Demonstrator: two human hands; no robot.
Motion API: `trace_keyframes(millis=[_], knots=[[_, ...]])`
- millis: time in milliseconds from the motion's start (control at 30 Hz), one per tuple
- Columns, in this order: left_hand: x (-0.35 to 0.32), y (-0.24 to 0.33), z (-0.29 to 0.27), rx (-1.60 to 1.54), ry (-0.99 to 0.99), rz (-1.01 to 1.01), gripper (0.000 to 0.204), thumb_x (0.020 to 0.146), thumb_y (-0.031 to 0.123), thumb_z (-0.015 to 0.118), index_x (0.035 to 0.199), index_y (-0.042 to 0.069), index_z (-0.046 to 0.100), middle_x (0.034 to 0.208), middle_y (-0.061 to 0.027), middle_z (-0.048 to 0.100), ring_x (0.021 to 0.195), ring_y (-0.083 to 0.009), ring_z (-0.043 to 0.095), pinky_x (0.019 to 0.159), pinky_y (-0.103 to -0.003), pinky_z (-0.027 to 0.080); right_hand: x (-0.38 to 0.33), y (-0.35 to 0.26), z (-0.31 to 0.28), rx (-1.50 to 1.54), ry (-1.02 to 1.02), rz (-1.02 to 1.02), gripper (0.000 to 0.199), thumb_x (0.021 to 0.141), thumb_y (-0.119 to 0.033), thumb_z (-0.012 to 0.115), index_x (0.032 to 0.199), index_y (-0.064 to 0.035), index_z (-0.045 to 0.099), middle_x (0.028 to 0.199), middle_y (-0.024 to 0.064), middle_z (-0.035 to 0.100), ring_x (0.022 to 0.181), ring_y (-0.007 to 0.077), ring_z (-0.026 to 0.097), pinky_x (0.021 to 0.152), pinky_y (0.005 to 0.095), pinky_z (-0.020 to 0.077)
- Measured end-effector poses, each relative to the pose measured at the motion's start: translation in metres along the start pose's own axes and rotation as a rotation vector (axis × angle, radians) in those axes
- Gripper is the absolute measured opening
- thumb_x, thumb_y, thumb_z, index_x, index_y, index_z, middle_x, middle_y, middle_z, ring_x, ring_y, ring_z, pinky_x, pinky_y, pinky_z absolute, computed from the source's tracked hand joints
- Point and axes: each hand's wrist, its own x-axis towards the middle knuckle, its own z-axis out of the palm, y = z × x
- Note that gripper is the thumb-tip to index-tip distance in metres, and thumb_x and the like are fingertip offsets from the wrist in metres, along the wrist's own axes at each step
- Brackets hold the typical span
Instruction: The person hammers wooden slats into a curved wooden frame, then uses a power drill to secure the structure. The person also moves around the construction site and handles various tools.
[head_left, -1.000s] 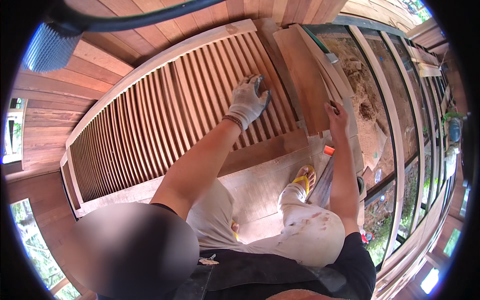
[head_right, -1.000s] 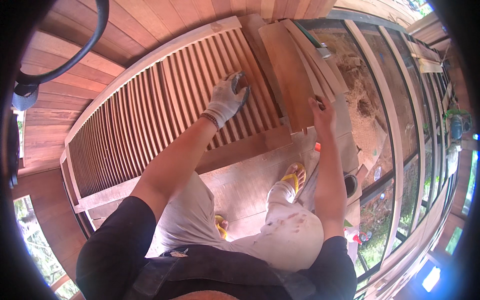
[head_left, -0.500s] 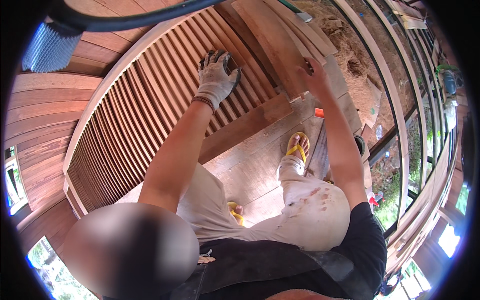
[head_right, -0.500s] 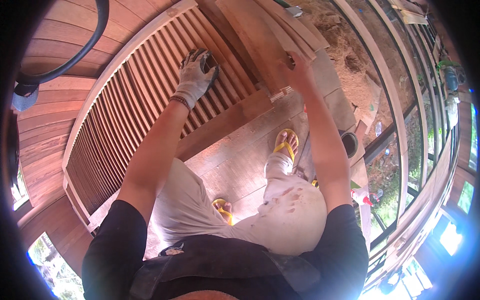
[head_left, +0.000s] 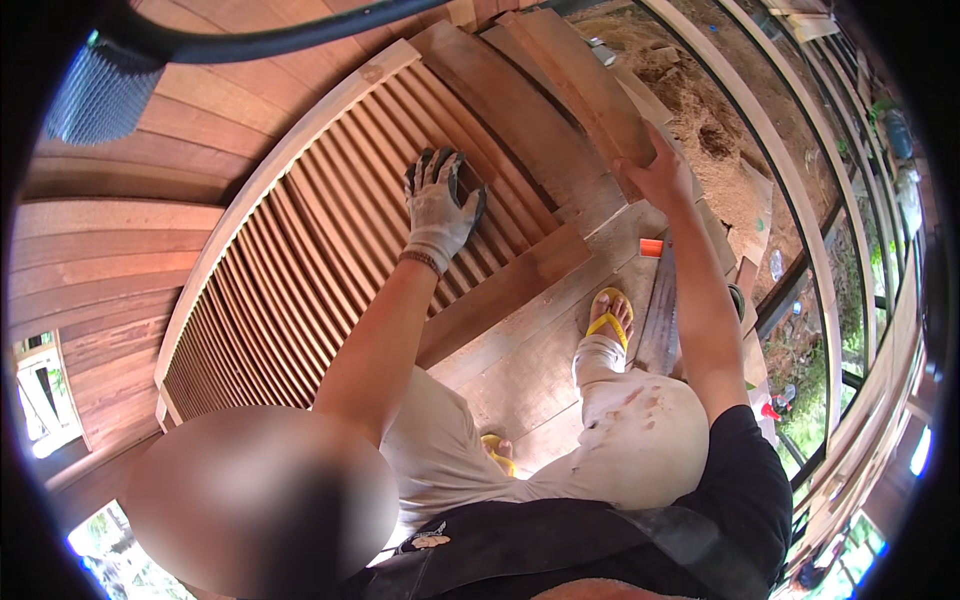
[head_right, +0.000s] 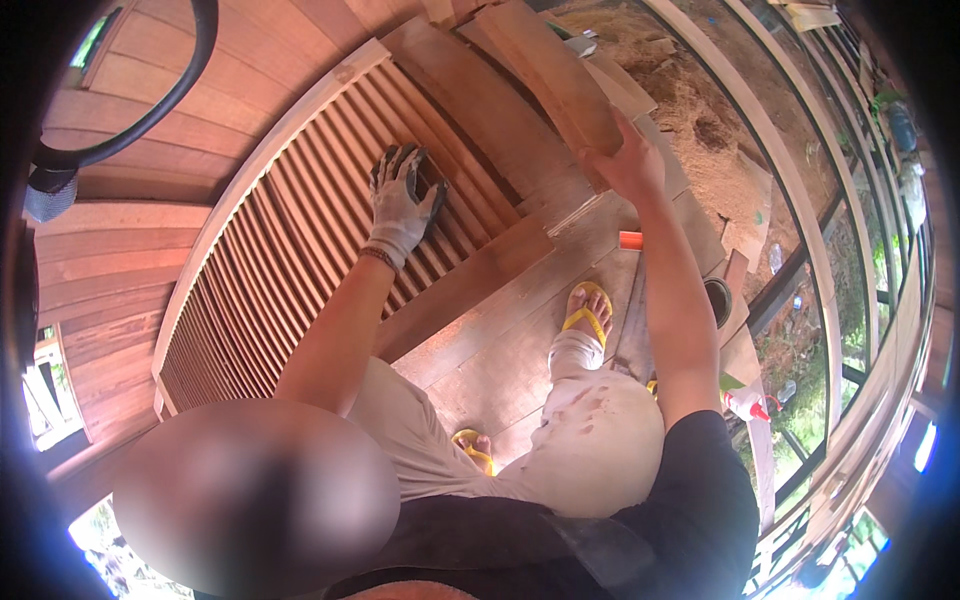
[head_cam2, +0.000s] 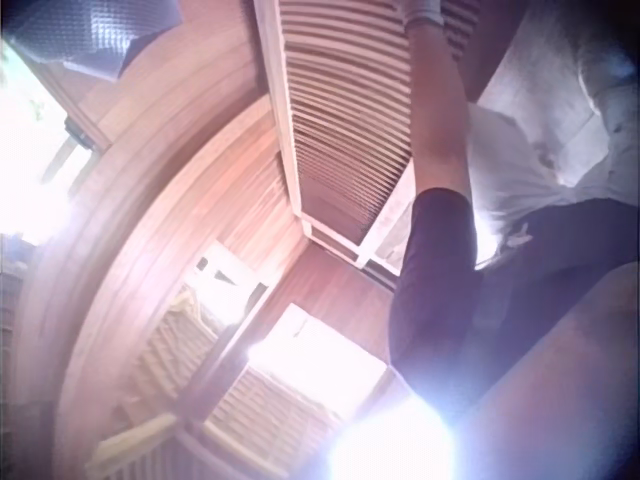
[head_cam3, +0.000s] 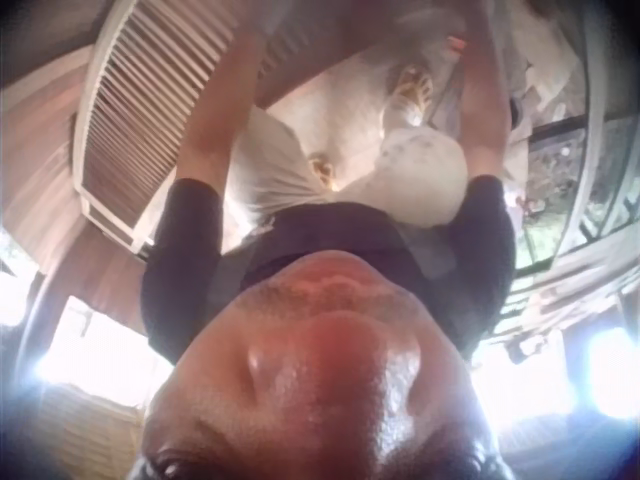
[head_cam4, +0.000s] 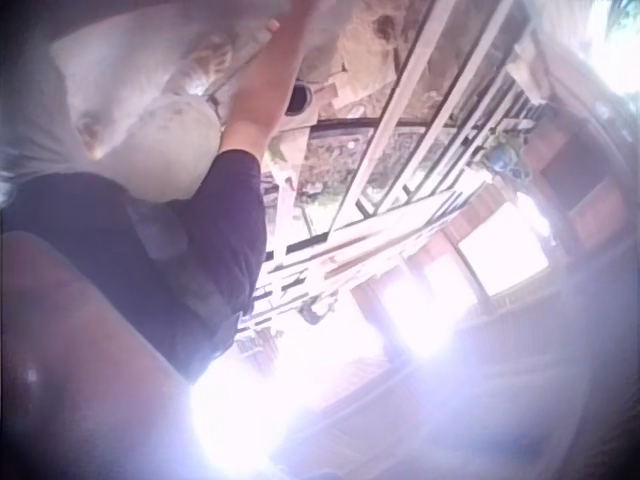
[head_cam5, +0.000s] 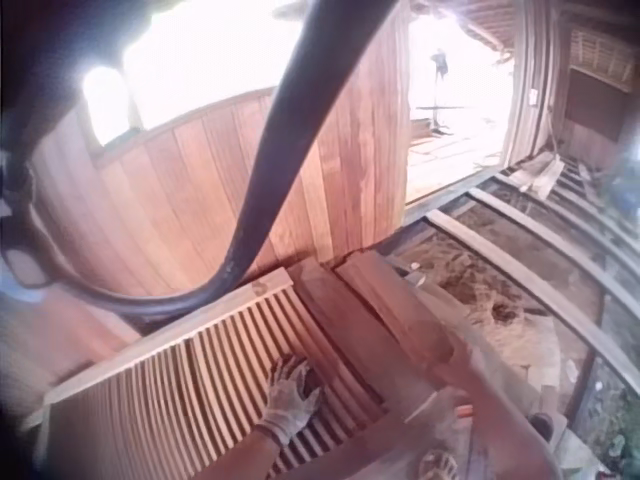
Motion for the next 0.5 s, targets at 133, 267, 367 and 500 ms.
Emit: trace_keyframes(millis=[133, 267, 367, 500], knots=[[-0.004, 0.012, 0.003, 0.054, 0.098, 0.038, 0.066, 0.088, 0.039, 0.067, 0.142, 0.007, 0.051, 0.152, -0.0157, 0.045, 0.148, -0.0356, 0.03, 0.125, -0.051, 0.015, 0.003, 0.016, -0.005, 0.106, -0.046, 0.095, 0.091, 0.073, -0.048, 0.082, 0.152, -0.0203, 0.046, 0.119, 0.016, 0.07, 0.105, 0.0307, 0.069, 0.09, 0.0421, 0.0539], [-0.007, 0.016, 0.0, 0.07, 0.145, 0.024, 0.061, 0.088, 0.037, 0.068, 0.139, 0.007, 0.053, 0.148, -0.016, 0.048, 0.145, -0.0347, 0.034, 0.124, -0.049, 0.018, -0.01, 0.027, 0.0, 0.173, -0.052, 0.051, 0.086, 0.074, -0.044, 0.083, 0.149, -0.0206, 0.05, 0.127, 0.0161, 0.067, 0.115, 0.031, 0.066, 0.095, 0.0416, 0.0522], [-0.003, 0.021, -0.002, 0.077, 0.153, 0.022, 0.063, 0.089, 0.04, 0.067, 0.14, 0.005, 0.052, 0.147, -0.0166, 0.049, 0.145, -0.0352, 0.034, 0.124, -0.05, 0.017, 0.001, 0.053, 0.003, 0.221, -0.136, 0.046, 0.087, 0.073, -0.038, 0.085, 0.15, -0.0209, 0.048, 0.131, 0.0169, 0.065, 0.12, 0.0324, 0.064, 0.098, 0.0418, 0.0509], [-0.005, 0.017, 0.001, 0.077, 0.158, 0.013, 0.061, 0.088, 0.037, 0.067, 0.138, 0.005, 0.054, 0.146, -0.0182, 0.049, 0.143, -0.0361, 0.036, 0.124, -0.05, 0.019, 0.004, 0.061, 0.006, 0.08, -0.274, 0.083, 0.088, 0.073, -0.033, 0.086, 0.151, -0.0199, 0.046, 0.134, 0.0177, 0.063, 0.123, 0.0351, 0.061, 0.102, 0.0432, 0.049]])
